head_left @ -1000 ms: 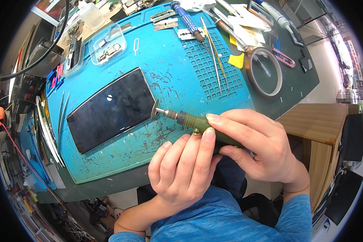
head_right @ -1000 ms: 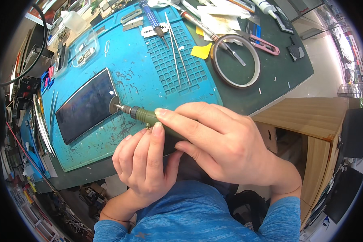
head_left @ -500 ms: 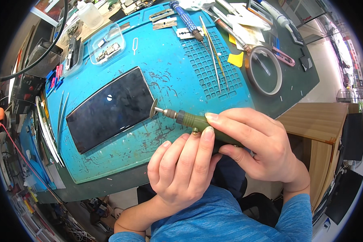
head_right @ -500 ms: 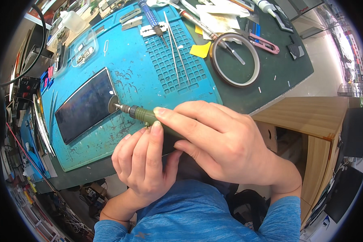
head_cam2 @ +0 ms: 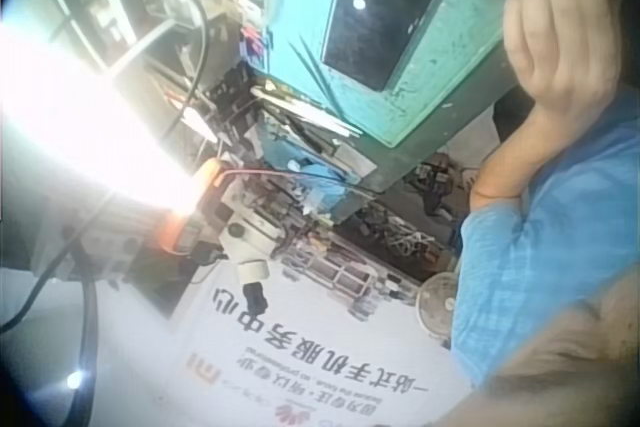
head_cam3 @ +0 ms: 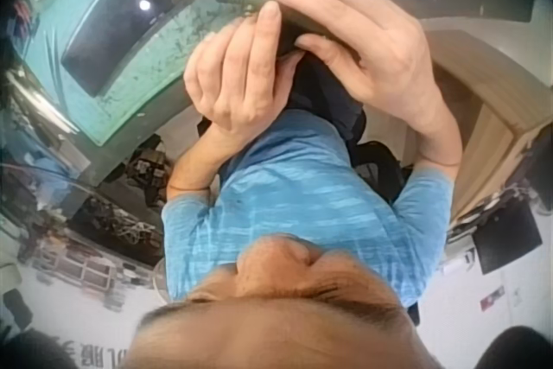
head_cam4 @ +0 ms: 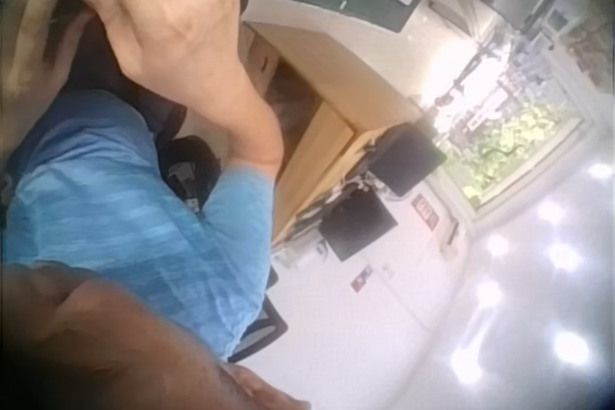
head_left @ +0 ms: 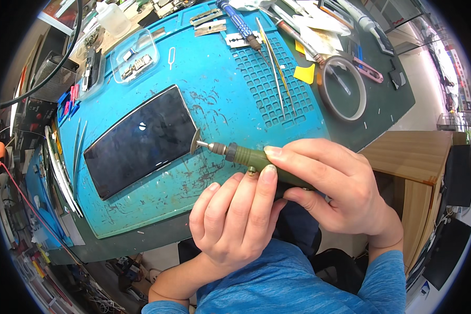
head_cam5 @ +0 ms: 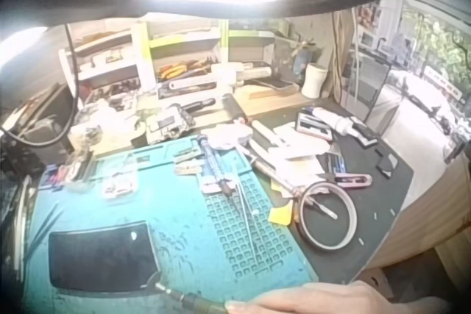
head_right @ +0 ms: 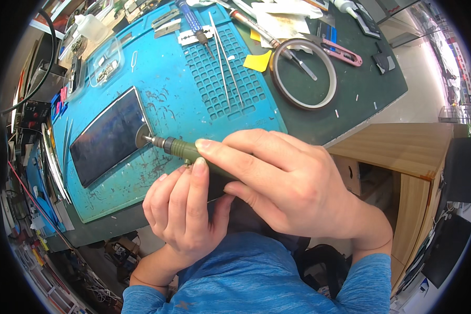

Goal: The person disassembles a smartphone, removes the battery, applies adhesive tape, and uses a rotary tool to grind the phone's edge. The person handles the phone, battery, tape, and rotary tool throughout the process.

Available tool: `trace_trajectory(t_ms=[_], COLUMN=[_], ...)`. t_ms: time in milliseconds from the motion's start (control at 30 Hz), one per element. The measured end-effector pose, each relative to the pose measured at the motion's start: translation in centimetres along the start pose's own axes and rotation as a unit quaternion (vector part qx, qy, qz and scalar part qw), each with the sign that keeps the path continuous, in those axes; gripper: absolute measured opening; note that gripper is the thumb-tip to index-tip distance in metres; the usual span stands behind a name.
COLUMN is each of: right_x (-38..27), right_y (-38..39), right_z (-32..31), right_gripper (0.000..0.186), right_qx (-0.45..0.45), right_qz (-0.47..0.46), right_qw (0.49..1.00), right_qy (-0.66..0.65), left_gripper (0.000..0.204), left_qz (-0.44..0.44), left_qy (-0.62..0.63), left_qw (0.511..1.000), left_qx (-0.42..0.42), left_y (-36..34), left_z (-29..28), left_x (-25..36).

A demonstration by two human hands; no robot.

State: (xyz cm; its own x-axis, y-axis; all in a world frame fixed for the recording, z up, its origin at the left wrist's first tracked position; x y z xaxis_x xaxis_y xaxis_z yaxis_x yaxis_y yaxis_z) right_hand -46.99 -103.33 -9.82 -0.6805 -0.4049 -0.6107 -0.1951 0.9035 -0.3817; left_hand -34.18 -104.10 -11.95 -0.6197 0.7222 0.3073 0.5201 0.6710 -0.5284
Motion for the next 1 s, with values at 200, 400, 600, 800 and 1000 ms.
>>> trace_trajectory(t_ms=[200,400,600,800,1000], right_x=[-0.04,-0.04,-0.06,-0.07,-0.07], right_y=[-0.01,0.08,0.10,0.14,0.17], right_z=[0.05,0.10,0.06,0.07,0.05], right_gripper=[0.047,0.044,0.044,0.044,0.046], right_qx=[-0.009,-0.011,-0.006,-0.001,-0.001], right_qz=[0.005,-0.012,-0.014,-0.011,-0.011], right_qw=[1.000,1.000,1.000,1.000,1.000], right_qy=[0.001,0.012,0.010,0.005,0.004], left_gripper=[0.051,0.037,0.039,0.039,0.039], left_qz=[0.004,-0.055,-0.054,-0.052,-0.052], left_qy=[-0.005,-0.008,-0.003,0.000,-0.004], left_qw=[1.000,0.998,0.998,0.998,0.998], left_qx=[0.002,0.029,0.025,0.022,0.024], left_y=[0.07,0.06,0.06,0.03,0.06], left_z=[0.01,-0.08,-0.07,-0.08,-0.10], left_x=[0.02,-0.51,-0.54,-0.52,-0.52])
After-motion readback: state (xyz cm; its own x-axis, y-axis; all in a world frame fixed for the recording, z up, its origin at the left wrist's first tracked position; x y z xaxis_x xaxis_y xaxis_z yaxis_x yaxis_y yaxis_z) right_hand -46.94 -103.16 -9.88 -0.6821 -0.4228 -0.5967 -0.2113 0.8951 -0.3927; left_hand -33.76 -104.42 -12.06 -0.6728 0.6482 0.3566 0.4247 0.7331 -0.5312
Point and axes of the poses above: each hand's wrist, its own y-axis away from the middle knuckle, its own z-axis out of the palm, x = y × z, the point moved 10 cm from there along -y, towards the middle knuckle, and after that the axes turned 14 degrees about -z, right-handed, at the moved point
